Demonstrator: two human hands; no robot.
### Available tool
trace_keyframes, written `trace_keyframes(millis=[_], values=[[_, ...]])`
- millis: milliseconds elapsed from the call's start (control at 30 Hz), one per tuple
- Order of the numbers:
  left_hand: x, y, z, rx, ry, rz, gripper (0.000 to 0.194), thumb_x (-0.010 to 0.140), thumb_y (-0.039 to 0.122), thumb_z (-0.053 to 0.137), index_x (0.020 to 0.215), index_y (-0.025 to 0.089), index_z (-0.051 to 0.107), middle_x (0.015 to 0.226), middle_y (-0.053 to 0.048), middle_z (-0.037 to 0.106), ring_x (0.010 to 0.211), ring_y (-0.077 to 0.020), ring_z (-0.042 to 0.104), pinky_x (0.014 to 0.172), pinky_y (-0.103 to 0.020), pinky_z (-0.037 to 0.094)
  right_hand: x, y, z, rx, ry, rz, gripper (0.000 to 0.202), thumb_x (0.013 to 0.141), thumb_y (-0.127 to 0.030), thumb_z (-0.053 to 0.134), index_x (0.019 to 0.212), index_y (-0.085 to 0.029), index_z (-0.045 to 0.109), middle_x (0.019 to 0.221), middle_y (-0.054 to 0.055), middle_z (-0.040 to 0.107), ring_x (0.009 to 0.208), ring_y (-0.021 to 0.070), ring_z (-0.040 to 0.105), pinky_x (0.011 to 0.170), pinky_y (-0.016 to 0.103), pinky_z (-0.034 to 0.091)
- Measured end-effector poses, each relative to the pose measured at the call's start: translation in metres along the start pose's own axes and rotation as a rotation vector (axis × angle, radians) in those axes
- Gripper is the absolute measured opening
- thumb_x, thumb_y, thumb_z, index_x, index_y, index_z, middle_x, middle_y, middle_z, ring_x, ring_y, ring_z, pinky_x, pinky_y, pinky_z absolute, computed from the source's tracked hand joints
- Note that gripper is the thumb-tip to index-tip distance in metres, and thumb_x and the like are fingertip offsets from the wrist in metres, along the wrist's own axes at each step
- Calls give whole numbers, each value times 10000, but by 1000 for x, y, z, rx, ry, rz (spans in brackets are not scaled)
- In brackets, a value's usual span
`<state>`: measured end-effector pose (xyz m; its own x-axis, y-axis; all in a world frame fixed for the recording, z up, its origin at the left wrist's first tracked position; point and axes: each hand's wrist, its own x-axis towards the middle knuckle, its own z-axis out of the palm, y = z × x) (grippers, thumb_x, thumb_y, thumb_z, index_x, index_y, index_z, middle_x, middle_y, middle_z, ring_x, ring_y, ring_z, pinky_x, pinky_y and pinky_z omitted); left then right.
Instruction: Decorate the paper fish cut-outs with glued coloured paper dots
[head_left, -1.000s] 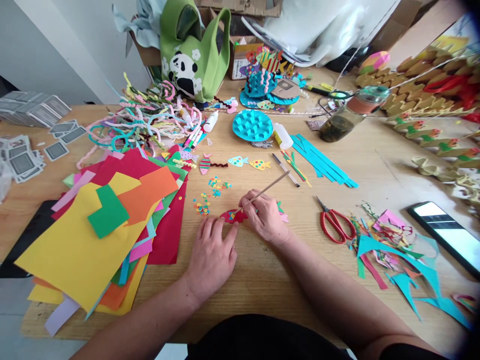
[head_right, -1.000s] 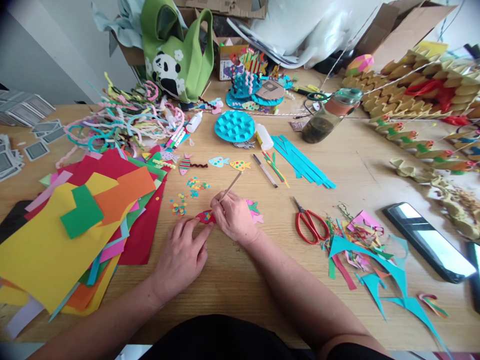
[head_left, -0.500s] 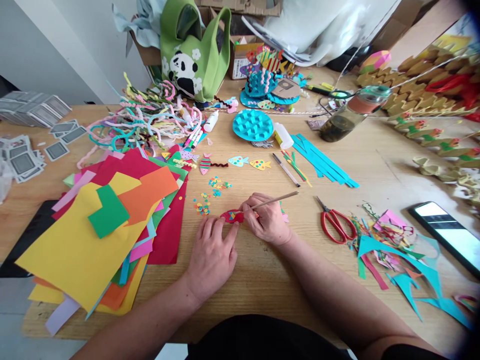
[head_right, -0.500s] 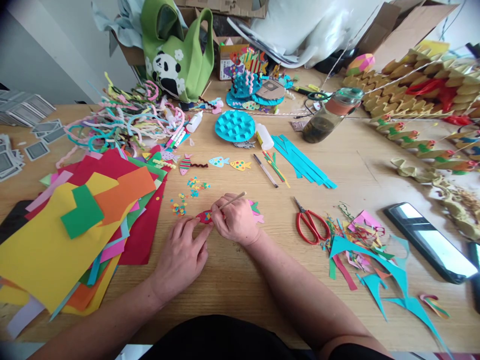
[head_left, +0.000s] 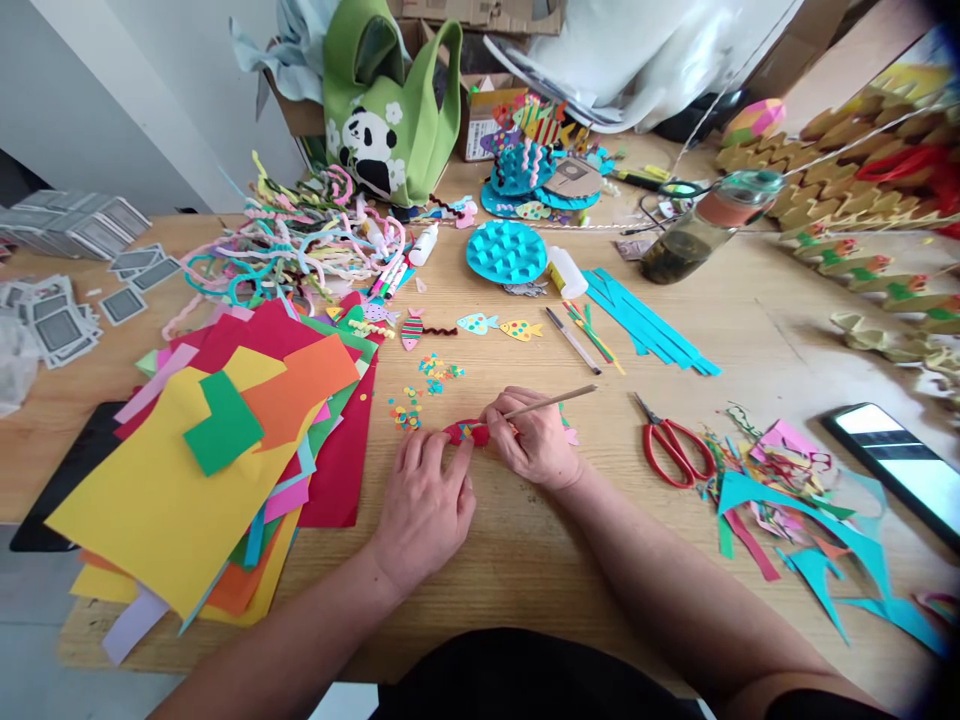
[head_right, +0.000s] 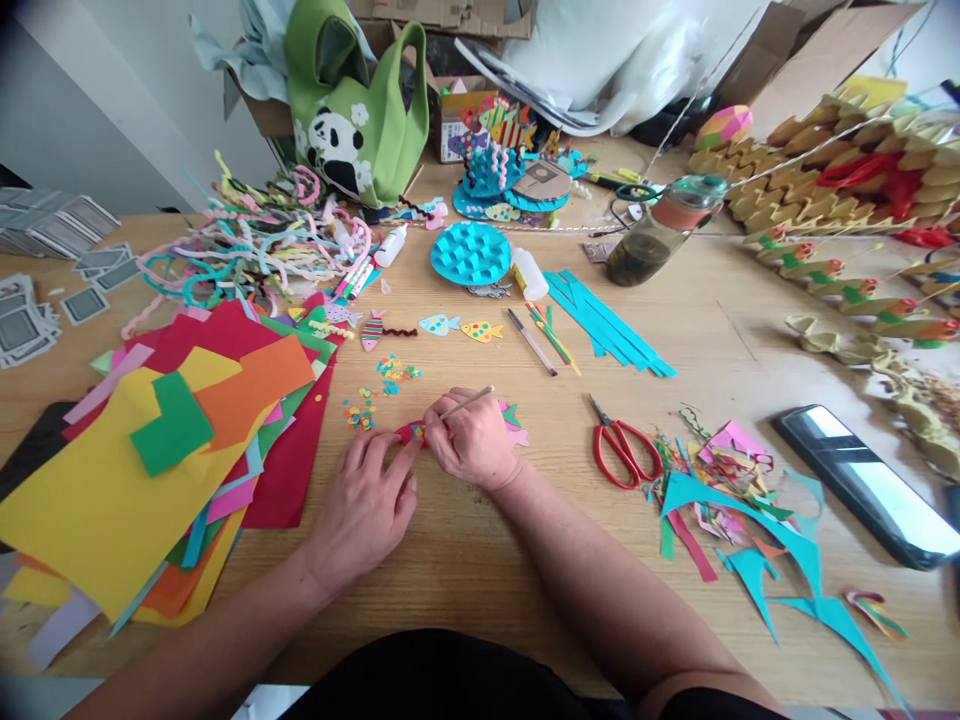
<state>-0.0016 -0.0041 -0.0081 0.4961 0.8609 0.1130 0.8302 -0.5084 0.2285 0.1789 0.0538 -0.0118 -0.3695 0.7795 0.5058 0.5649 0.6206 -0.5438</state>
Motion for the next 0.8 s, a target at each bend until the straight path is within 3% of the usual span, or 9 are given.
trace_keyframes(millis=[533, 800], values=[[11, 1, 0, 19, 10, -55, 383, 898, 235, 525, 1272, 178, 587, 1098, -116, 527, 1084, -311, 455, 971, -504, 429, 0, 0, 2, 8, 11, 12, 277, 902, -131, 418, 664, -203, 540, 598, 32, 592, 563, 158, 543, 585, 289, 411], [10, 2, 1, 49, 39, -34, 357, 899, 235, 530, 1239, 161, 608, 1091, -122, 533, 1080, -313, 445, 995, -514, 418, 2, -1, 2, 99, 26, 265, 353, 943, -218, 384, 634, -197, 554, 633, 34, 643, 553, 122, 588, 585, 243, 430]])
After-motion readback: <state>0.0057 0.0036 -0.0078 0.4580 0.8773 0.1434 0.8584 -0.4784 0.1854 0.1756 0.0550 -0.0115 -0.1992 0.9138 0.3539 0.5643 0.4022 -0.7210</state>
